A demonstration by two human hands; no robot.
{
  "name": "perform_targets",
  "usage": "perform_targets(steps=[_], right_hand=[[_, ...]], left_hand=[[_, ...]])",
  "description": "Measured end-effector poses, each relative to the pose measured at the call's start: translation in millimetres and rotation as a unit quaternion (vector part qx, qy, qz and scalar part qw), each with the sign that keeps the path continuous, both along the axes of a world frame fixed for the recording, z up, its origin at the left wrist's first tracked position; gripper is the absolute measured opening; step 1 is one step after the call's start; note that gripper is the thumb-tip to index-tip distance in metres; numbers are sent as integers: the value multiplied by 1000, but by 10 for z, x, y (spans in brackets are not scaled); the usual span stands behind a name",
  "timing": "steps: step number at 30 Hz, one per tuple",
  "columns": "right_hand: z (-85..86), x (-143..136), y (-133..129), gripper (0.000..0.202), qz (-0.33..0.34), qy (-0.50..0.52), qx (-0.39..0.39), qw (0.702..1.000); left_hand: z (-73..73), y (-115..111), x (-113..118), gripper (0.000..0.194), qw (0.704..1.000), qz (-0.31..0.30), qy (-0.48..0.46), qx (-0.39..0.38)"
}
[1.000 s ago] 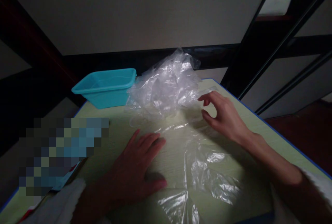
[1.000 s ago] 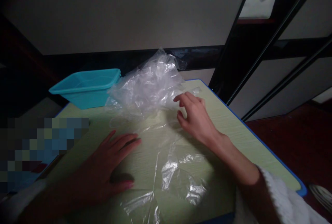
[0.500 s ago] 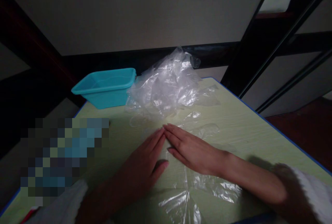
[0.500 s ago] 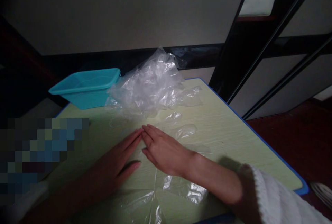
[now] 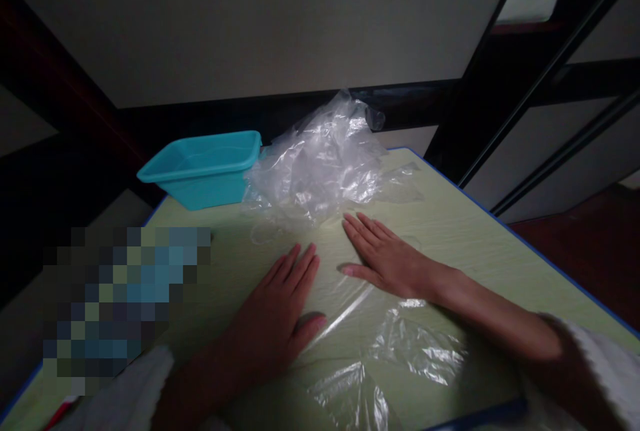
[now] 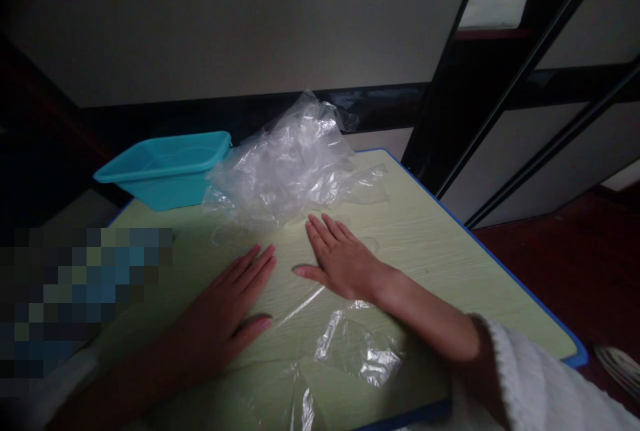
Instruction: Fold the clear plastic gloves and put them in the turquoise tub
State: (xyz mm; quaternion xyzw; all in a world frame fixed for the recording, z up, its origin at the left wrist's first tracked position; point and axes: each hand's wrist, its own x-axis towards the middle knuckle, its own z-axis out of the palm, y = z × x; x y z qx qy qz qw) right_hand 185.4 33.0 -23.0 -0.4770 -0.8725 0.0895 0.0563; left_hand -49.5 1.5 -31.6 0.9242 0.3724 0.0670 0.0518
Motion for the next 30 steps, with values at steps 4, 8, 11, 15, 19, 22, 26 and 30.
perform_targets(steps=[4,8,11,15,19,22,26,30], right_hand=[[21,96,62,89,-30,-18,-7,999],[61,152,86,90,-70,-48,-35,996],[63,213,98,91,-105,-50,-39,992],[83,282,94,88,-138,-28,-2,990],[213,170,6,83,-101,-12,51,994],[291,-32,-113,70,-2,26,48,998],[232,-254,-247,68,96,55,26,994],[124,-304,-293,77,119,43,0,992]], left_hand=[[8,3,9,61,1000,-3,2,-2],[42,0,23,61,1000,5,14,-16],[45,7,18,64,1000,11,5,-20],[48,27,9,66,999,26,2,-32],[90,7,29,66,999,32,-1,-25],[114,-48,50,66,1000,11,-12,1],[80,-94,53,65,998,-22,-48,27],[28,-68,46,64,998,-29,-61,6]])
